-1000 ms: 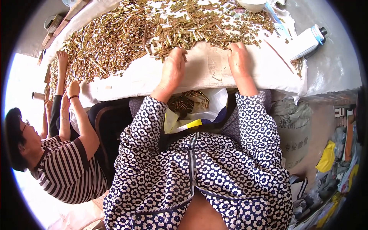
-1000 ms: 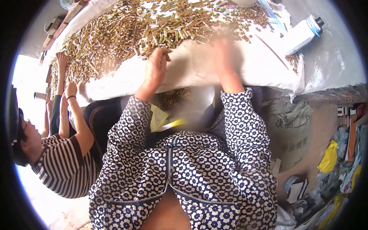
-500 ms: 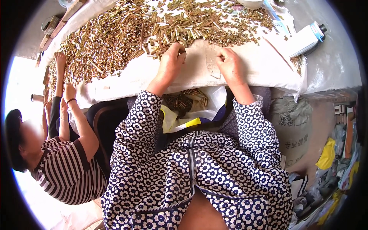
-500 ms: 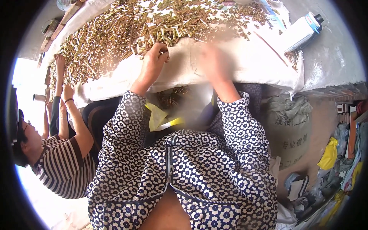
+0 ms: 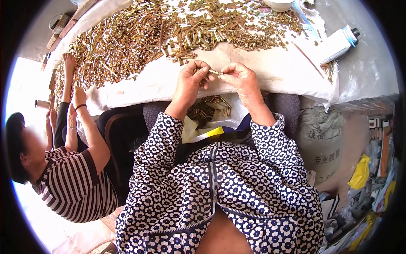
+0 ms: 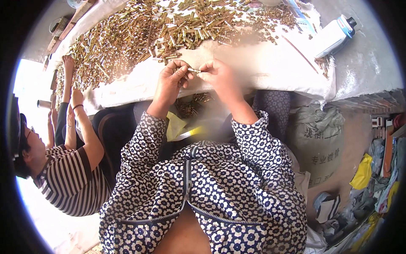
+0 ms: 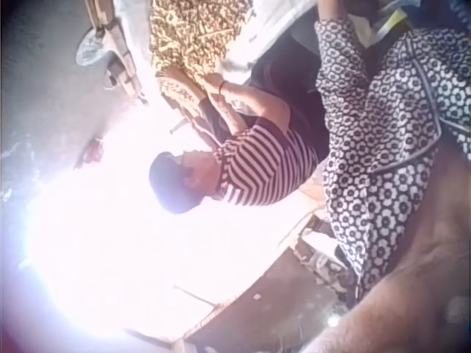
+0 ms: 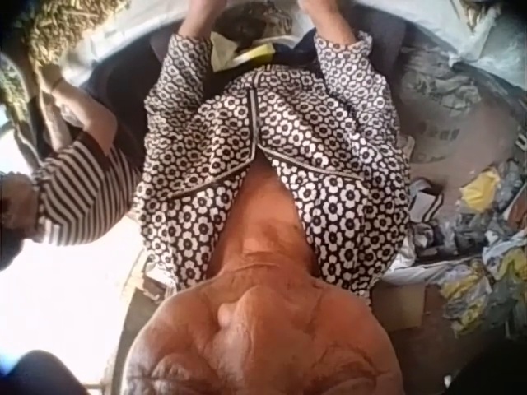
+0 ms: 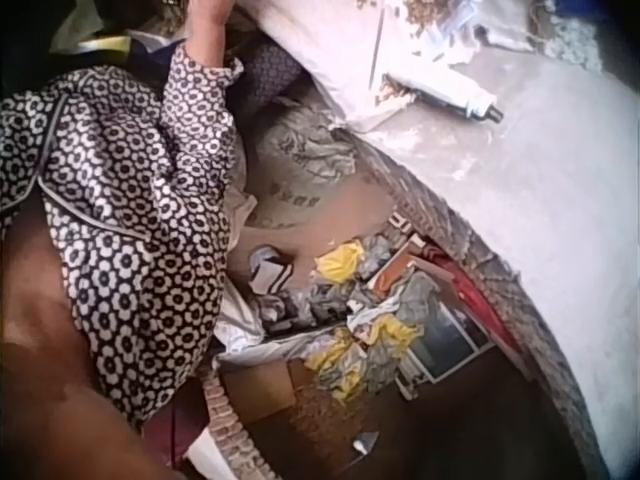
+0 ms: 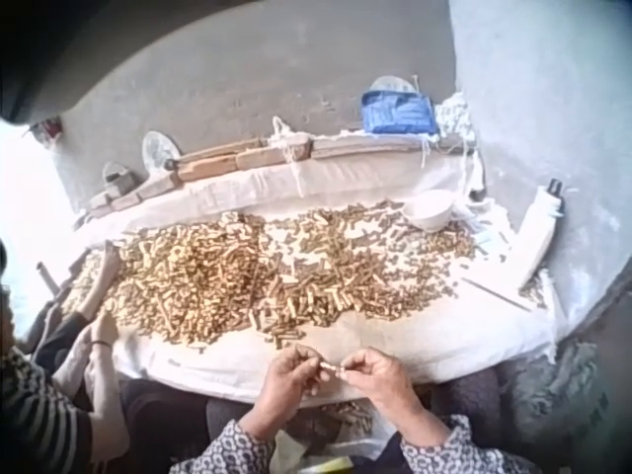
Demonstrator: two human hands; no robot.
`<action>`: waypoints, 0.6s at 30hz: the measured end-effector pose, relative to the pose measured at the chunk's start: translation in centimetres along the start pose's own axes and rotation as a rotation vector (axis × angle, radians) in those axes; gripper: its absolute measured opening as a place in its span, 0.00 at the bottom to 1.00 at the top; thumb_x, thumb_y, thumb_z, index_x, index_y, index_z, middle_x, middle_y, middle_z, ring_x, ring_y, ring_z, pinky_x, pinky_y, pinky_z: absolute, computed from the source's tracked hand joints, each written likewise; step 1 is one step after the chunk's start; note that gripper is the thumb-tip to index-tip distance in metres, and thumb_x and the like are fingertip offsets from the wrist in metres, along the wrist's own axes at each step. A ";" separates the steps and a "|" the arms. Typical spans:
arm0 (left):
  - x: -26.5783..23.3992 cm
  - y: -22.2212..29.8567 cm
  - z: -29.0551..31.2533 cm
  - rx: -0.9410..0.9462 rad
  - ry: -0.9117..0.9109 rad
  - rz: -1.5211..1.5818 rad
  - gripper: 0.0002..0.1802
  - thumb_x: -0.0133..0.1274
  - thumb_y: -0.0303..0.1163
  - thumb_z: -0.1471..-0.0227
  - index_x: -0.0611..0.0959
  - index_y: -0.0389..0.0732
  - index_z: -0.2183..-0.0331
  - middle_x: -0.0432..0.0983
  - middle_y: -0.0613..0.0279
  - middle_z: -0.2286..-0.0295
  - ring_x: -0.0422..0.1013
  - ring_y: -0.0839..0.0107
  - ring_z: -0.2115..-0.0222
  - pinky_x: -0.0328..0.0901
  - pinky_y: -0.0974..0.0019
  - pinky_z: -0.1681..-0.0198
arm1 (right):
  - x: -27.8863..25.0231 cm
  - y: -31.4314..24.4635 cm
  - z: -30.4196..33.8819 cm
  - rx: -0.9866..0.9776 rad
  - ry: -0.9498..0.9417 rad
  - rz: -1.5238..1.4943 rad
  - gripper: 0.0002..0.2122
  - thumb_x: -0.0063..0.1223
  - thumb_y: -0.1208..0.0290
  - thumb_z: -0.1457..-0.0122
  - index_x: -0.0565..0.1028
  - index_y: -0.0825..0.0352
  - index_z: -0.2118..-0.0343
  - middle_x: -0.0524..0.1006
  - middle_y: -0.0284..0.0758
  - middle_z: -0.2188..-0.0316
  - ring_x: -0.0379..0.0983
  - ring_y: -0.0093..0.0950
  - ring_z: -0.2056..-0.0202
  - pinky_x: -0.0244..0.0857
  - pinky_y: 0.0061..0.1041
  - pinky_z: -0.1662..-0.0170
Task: The person sorts and inspects small brass metal components by hand on a workbench.
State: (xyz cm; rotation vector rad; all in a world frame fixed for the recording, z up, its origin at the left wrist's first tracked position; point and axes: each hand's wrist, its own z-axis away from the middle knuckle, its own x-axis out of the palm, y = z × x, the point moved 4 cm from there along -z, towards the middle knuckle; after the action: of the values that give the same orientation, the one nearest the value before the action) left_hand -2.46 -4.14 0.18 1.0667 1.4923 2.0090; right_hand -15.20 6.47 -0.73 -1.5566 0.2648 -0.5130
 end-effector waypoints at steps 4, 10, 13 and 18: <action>0.1 -0.2 0.3 -0.004 0.004 0.040 0.04 0.47 0.29 0.42 0.73 0.39 0.66 0.74 0.63 0.75 0.69 0.80 0.76 0.62 0.78 0.77 | 0.0 0.1 0.2 -0.013 0.012 -0.004 0.07 0.56 0.76 0.48 0.73 0.70 0.67 0.75 0.31 0.70 0.71 0.19 0.65 0.65 0.19 0.59; 0.0 -0.1 0.7 0.032 0.001 0.020 0.04 0.47 0.28 0.42 0.73 0.38 0.66 0.73 0.63 0.75 0.70 0.78 0.76 0.62 0.79 0.78 | 0.7 -0.5 0.8 -0.008 0.015 0.017 0.05 0.54 0.77 0.47 0.73 0.70 0.67 0.75 0.30 0.70 0.71 0.18 0.66 0.65 0.19 0.60; 0.5 0.1 0.6 0.144 0.031 -0.002 0.03 0.48 0.27 0.43 0.73 0.39 0.67 0.74 0.63 0.75 0.70 0.78 0.78 0.64 0.78 0.78 | 0.8 -1.0 0.9 -0.016 0.037 0.084 0.05 0.53 0.78 0.46 0.73 0.70 0.67 0.75 0.30 0.70 0.71 0.18 0.66 0.65 0.18 0.61; 0.8 -0.4 -0.2 0.157 0.031 -0.084 0.02 0.48 0.26 0.43 0.73 0.38 0.67 0.73 0.62 0.74 0.72 0.77 0.75 0.65 0.76 0.78 | 0.2 0.4 0.3 -0.143 0.084 0.166 0.05 0.53 0.78 0.47 0.73 0.69 0.67 0.75 0.32 0.71 0.72 0.20 0.68 0.66 0.19 0.62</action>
State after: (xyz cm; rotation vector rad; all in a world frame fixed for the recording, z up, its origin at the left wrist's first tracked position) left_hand -3.18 -3.51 0.05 1.0188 1.7055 1.8855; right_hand -14.88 6.61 -1.04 -1.6370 0.5003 -0.4372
